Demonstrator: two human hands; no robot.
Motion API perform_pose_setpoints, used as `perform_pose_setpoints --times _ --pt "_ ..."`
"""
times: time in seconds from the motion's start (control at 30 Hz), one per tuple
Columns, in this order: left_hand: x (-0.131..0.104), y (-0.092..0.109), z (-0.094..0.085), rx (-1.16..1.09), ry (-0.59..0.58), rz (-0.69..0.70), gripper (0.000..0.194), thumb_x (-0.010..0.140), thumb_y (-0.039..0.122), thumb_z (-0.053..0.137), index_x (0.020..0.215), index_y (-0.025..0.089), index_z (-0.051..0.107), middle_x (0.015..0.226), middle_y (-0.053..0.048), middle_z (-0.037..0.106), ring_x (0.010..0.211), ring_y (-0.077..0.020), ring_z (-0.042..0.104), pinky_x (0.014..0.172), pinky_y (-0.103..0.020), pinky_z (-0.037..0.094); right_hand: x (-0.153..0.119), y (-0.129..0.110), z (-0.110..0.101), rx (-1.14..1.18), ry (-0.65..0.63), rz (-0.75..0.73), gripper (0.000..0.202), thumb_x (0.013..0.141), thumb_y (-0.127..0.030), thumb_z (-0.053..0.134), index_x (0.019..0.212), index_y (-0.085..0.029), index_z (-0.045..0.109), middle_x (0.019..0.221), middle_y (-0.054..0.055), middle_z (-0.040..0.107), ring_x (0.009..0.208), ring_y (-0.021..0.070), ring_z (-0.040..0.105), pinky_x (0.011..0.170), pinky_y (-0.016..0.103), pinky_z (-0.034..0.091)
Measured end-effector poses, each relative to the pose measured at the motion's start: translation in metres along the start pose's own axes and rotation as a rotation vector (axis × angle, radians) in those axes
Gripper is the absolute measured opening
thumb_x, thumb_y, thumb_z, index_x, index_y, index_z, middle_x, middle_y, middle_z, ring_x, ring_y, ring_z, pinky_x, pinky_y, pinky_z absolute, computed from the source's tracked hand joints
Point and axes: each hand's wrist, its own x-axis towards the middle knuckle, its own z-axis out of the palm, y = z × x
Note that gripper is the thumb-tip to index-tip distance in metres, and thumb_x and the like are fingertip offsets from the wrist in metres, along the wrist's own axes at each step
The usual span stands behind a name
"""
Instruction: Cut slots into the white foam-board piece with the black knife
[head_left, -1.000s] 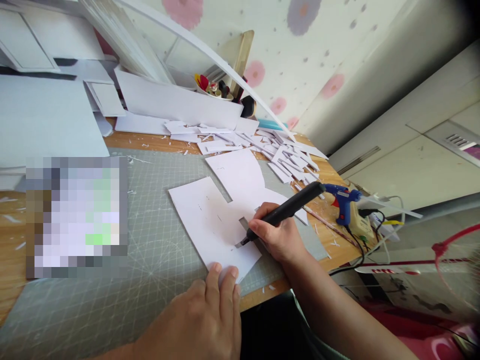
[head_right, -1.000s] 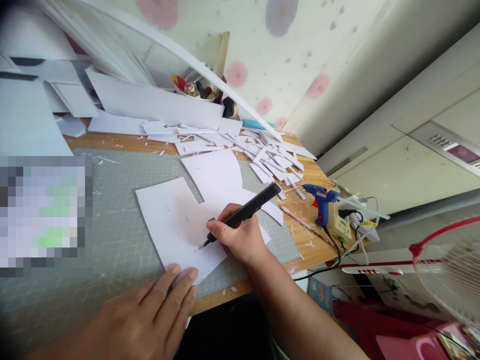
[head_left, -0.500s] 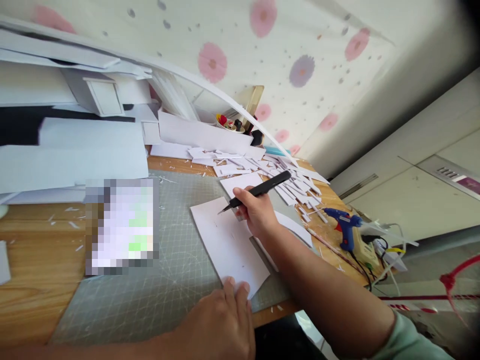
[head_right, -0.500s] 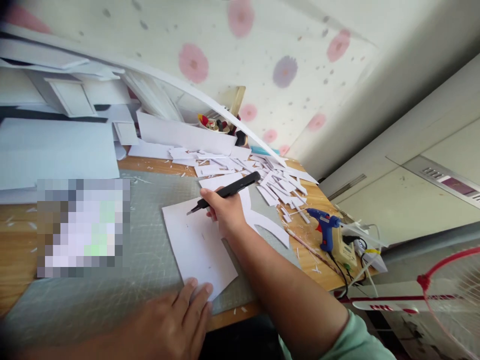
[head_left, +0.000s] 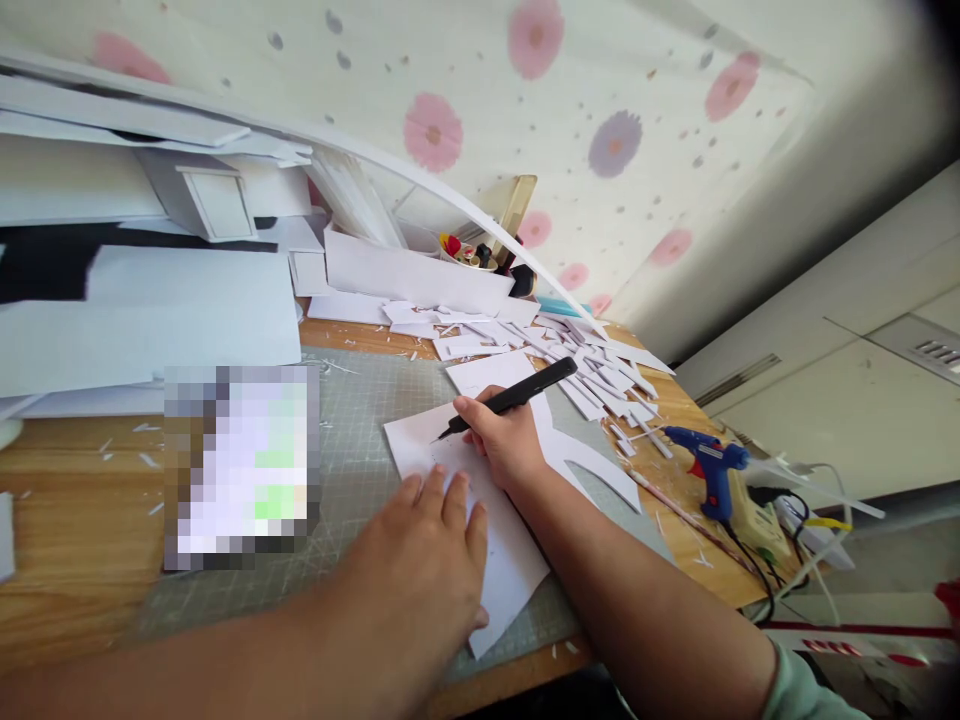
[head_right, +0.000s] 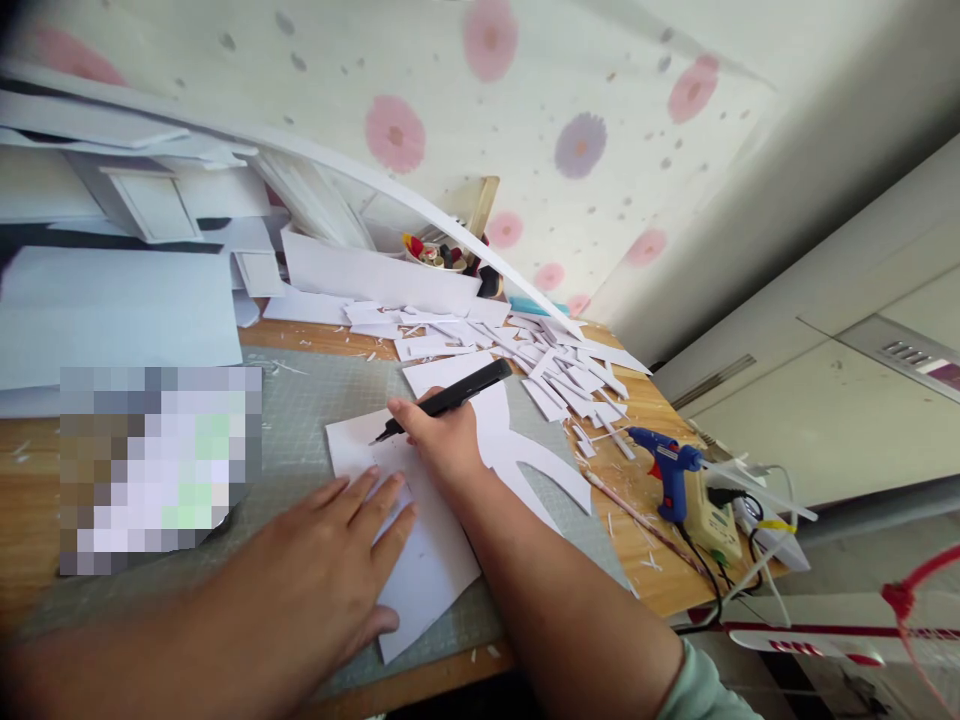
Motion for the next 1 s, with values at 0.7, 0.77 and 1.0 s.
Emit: perform_pose_setpoints --times 0.7,0.77,1.0 --pt "0.009 -0.005 -0.005 0.071 -0.242 -0.068 0.082 0.080 0.058 0.064 0.141 0.006 0.046 0.141 -0.037 0.038 0.130 -0.0465 0.043 0.100 -0.058 0.044 0.003 -0.001 -0.001 -0.053 -0.006 0.037 0.034 0.063 -0.043 0.079 0.058 -0.020 0.054 0.051 -0.004 0.056 0.047 0.0113 0.051 0.046 0.024 0.042" --pt "0.010 -0.005 -0.006 0.064 -0.269 -0.075 0.082 0.082 0.059 0.061 0.141 0.005 0.044 0.141 -0.038 0.035 0.131 -0.0471 0.041 0.101 -0.058 0.043 0.004 -0.001 0.000 -0.049 0.012 0.053 0.034 0.063 -0.042 0.078 0.058 -0.020 0.054 0.050 -0.004 0.056 0.046 0.0115 0.051 0.045 0.024 0.042" --pt "0.011 -0.006 -0.008 0.073 -0.303 -0.074 0.081 0.084 0.060 0.057 0.143 0.006 0.041 0.144 -0.036 0.032 0.133 -0.0463 0.037 0.104 -0.058 0.040 0.003 -0.007 0.000 -0.025 0.044 0.095 0.031 0.063 -0.039 0.076 0.057 -0.020 0.052 0.050 -0.004 0.055 0.043 0.0107 0.050 0.042 0.024 0.041"
